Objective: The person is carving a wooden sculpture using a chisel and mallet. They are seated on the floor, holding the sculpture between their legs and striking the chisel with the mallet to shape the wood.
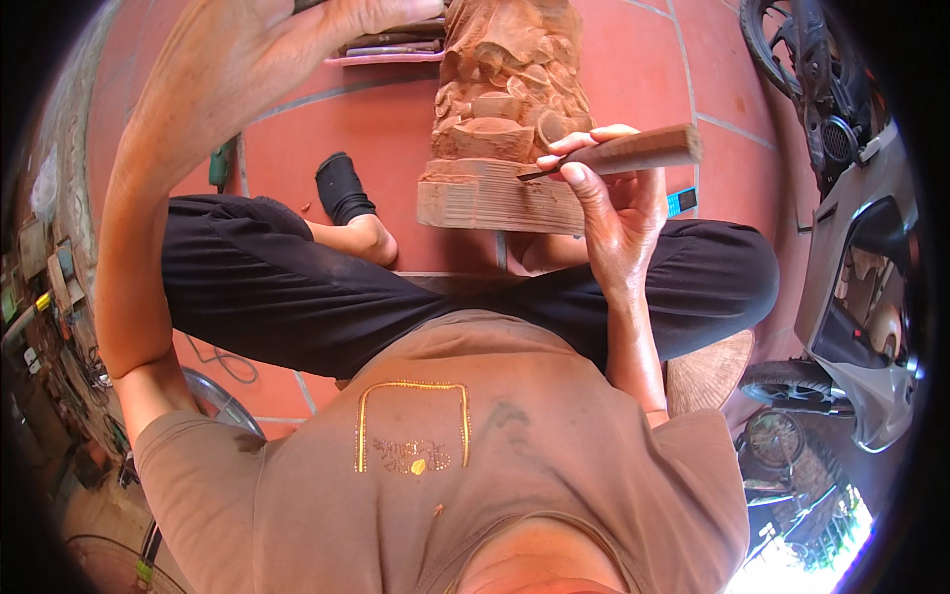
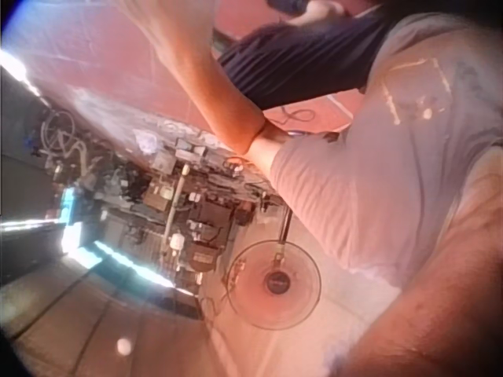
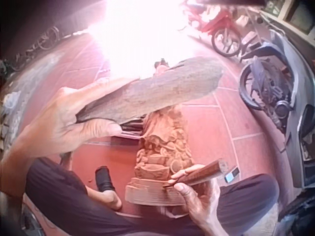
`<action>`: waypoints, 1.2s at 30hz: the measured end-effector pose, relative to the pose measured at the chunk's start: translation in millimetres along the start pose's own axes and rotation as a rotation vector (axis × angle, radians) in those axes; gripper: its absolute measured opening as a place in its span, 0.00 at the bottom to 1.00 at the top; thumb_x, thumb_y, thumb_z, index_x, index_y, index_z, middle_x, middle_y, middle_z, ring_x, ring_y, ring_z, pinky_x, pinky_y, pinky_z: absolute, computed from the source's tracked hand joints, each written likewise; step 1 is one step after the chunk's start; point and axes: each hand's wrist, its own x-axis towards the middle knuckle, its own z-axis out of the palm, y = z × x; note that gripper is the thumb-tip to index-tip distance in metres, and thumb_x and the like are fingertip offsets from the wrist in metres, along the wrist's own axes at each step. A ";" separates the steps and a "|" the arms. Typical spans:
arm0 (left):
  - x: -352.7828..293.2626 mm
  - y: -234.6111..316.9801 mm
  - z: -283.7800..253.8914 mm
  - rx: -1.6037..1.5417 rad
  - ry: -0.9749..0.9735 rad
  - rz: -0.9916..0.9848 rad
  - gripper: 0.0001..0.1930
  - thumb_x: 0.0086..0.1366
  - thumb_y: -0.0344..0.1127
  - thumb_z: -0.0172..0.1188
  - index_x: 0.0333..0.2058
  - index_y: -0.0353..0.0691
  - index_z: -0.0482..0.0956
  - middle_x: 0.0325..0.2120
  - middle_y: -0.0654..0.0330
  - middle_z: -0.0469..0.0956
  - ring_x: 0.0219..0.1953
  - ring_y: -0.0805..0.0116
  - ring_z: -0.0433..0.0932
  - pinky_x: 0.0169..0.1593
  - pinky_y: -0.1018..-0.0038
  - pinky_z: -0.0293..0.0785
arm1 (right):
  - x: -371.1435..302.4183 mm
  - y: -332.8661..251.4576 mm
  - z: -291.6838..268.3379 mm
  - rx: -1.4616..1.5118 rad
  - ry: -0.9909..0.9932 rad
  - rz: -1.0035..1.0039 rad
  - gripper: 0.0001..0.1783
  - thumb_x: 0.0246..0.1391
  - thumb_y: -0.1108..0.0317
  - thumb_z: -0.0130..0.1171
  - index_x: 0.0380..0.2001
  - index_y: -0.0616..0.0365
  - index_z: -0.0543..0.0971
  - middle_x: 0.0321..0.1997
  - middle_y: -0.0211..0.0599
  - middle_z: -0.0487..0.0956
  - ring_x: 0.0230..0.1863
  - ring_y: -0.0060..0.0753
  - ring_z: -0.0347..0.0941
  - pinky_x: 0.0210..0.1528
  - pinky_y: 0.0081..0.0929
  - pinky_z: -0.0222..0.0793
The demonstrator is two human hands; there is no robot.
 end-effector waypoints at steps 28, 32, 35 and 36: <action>-12.3 -8.1 -1.8 0.050 0.017 0.089 0.34 0.61 0.35 0.68 0.63 0.30 0.66 0.45 0.41 0.81 0.41 0.59 0.84 0.47 0.69 0.76 | 31.3 19.3 2.0 -0.048 0.126 -0.003 0.22 0.58 0.81 0.61 0.53 0.59 0.66 0.41 0.45 0.81 0.41 0.36 0.82 0.42 0.30 0.82; -12.9 2.9 -6.8 -0.020 -0.004 -0.044 0.33 0.62 0.36 0.67 0.63 0.30 0.66 0.44 0.40 0.82 0.40 0.59 0.84 0.47 0.69 0.76 | 36.2 18.0 -4.2 -0.071 0.196 -0.047 0.23 0.57 0.80 0.63 0.52 0.58 0.65 0.40 0.44 0.80 0.40 0.35 0.82 0.40 0.30 0.81; -12.4 0.8 -5.7 0.010 -0.017 -0.040 0.33 0.62 0.36 0.67 0.63 0.30 0.66 0.42 0.41 0.82 0.39 0.60 0.84 0.46 0.69 0.76 | 29.6 15.9 6.8 -0.029 0.185 -0.038 0.23 0.56 0.81 0.65 0.50 0.59 0.66 0.38 0.40 0.81 0.38 0.28 0.81 0.39 0.25 0.79; -13.8 -0.3 -4.8 0.025 -0.018 -0.043 0.33 0.63 0.36 0.67 0.63 0.30 0.66 0.42 0.42 0.82 0.39 0.60 0.84 0.46 0.70 0.76 | 27.8 20.2 8.8 -0.004 0.156 -0.028 0.23 0.56 0.81 0.65 0.50 0.58 0.66 0.38 0.40 0.81 0.38 0.28 0.80 0.39 0.24 0.79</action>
